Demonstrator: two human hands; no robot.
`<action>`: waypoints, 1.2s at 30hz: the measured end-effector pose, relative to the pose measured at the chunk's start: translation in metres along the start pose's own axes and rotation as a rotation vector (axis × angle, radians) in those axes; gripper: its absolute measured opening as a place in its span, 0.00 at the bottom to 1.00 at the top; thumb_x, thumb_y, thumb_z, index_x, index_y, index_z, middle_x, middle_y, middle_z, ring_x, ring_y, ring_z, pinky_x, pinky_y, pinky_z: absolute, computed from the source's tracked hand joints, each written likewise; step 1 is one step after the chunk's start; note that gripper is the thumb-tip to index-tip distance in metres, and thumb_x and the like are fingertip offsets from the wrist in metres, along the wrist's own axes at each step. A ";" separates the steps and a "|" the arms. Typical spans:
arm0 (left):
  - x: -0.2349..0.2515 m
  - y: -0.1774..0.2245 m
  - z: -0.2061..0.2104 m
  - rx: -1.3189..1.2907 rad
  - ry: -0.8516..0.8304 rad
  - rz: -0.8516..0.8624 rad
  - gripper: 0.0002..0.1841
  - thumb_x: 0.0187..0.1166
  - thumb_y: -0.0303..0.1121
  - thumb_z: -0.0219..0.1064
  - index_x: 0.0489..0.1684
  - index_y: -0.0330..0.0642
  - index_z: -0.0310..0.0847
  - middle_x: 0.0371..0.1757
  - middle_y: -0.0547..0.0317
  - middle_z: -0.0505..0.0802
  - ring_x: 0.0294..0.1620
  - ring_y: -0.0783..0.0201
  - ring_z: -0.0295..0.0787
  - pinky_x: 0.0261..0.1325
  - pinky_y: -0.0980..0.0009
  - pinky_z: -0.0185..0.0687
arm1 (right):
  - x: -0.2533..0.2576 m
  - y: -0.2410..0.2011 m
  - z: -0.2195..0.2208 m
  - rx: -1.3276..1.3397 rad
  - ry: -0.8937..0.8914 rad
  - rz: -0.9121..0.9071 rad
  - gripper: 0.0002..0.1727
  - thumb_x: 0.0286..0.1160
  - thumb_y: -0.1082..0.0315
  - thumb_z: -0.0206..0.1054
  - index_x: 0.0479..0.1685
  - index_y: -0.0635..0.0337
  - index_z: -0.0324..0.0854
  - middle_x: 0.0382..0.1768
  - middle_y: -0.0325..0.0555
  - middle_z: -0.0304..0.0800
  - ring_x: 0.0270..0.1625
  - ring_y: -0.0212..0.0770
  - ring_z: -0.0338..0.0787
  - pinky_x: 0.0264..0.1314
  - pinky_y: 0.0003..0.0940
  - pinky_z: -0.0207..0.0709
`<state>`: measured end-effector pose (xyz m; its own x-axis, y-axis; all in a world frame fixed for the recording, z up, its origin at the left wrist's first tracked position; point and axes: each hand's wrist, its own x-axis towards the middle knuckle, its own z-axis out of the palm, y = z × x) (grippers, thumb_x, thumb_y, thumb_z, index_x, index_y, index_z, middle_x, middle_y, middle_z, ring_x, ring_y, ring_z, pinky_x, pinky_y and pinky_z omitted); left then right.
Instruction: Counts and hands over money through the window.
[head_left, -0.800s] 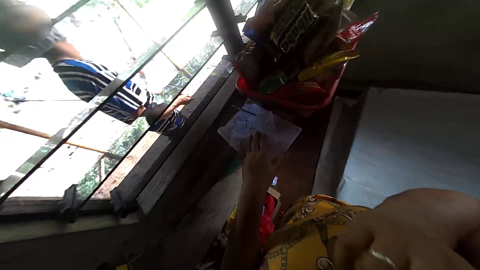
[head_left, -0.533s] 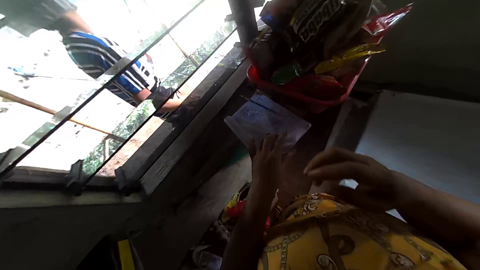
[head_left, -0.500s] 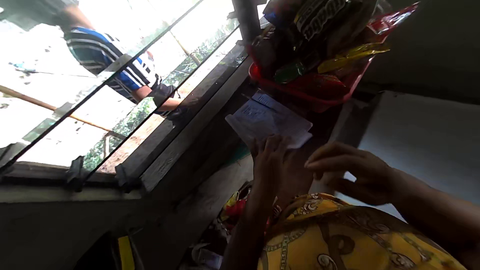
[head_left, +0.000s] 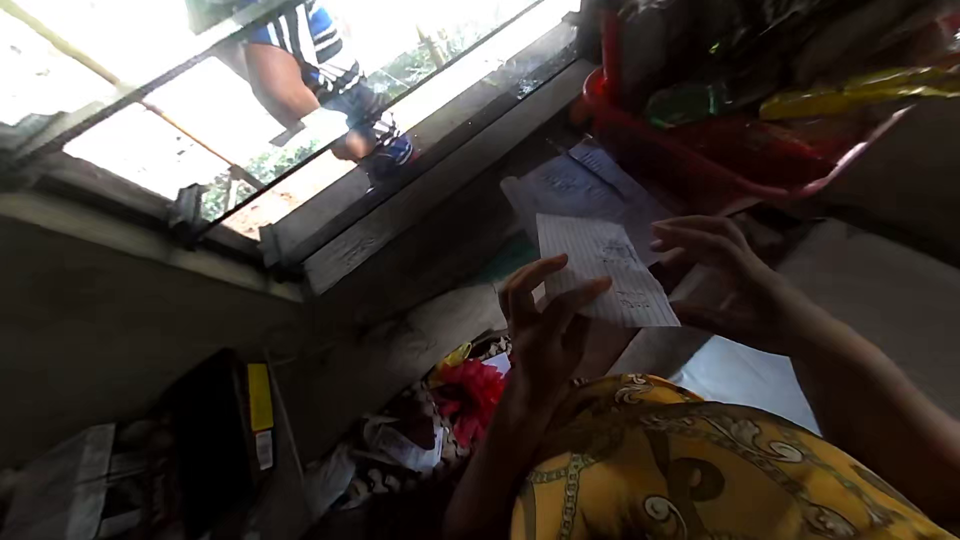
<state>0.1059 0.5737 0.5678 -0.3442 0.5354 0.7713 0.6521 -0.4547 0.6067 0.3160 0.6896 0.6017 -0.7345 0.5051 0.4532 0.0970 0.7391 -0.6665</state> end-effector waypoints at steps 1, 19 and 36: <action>-0.002 0.000 -0.001 0.018 0.013 0.021 0.06 0.84 0.40 0.67 0.48 0.66 0.90 0.69 0.69 0.80 0.78 0.70 0.68 0.81 0.69 0.63 | 0.002 -0.001 0.003 0.025 -0.006 -0.001 0.37 0.75 0.48 0.72 0.83 0.52 0.68 0.79 0.47 0.69 0.71 0.30 0.79 0.69 0.27 0.80; 0.029 -0.022 0.014 0.422 0.000 0.178 0.07 0.82 0.37 0.68 0.45 0.57 0.93 0.61 0.54 0.89 0.72 0.56 0.79 0.79 0.56 0.66 | 0.053 0.020 0.010 -0.219 0.227 -0.199 0.16 0.83 0.72 0.59 0.62 0.62 0.86 0.69 0.57 0.81 0.72 0.44 0.83 0.74 0.31 0.79; 0.044 -0.047 0.034 0.254 -0.326 0.149 0.31 0.87 0.49 0.53 0.64 0.22 0.79 0.76 0.23 0.76 0.87 0.41 0.63 0.89 0.55 0.51 | -0.031 0.016 -0.022 0.096 0.192 -0.096 0.12 0.83 0.67 0.65 0.55 0.62 0.90 0.53 0.52 0.91 0.56 0.41 0.91 0.59 0.34 0.85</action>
<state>0.0828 0.6426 0.5664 -0.0288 0.6925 0.7209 0.8378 -0.3766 0.3952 0.3547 0.6953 0.5899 -0.5953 0.5167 0.6153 -0.0382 0.7467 -0.6641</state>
